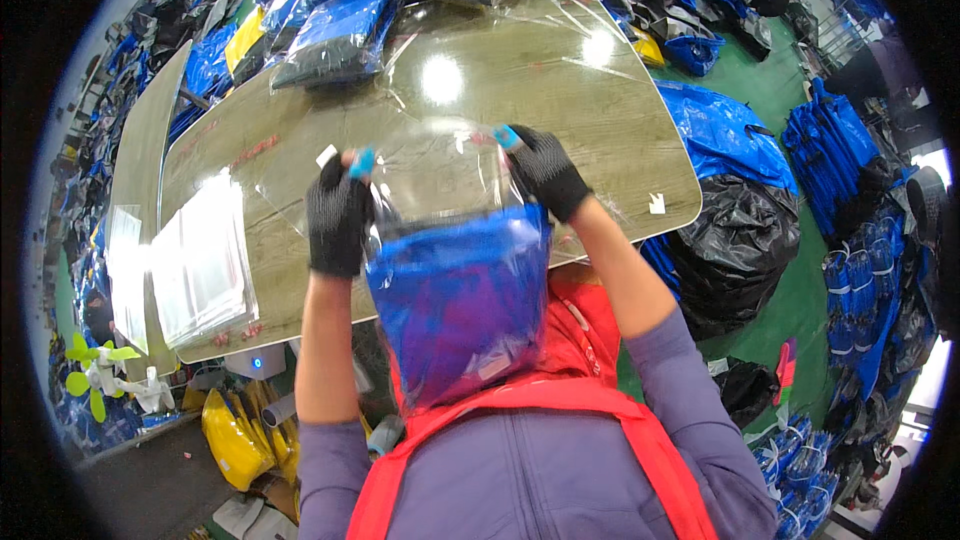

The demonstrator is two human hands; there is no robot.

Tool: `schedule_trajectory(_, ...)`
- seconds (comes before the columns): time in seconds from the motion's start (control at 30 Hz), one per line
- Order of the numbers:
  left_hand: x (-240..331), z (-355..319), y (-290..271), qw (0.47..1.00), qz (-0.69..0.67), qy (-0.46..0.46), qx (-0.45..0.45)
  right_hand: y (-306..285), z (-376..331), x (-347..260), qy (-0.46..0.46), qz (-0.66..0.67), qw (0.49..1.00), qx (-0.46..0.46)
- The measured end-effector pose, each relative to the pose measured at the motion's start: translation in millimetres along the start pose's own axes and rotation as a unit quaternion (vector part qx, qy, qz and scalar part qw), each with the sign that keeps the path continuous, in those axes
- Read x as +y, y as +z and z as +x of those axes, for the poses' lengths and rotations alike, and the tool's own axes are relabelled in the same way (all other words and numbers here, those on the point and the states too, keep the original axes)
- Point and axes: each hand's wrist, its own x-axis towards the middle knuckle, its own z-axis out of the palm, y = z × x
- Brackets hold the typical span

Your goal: The person folds blue and black fabric items on a table, places them into clear plastic bags, and seals the bags. The person repeats this process for multiple items, stacking the packaged items on the table.

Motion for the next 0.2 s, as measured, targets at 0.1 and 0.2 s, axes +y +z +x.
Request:
schedule_trajectory(0.1, 31, 43, 16, 0.990, 0.062, 0.104, -0.069, 22, 48, 20, 0.058, 0.122, 0.991, 0.003)
schedule_trajectory(0.2, 74, 49, 45, 0.933, 0.180, 0.296, -0.093, 31, 73, 29, 0.042, 0.285, 0.958, 0.004)
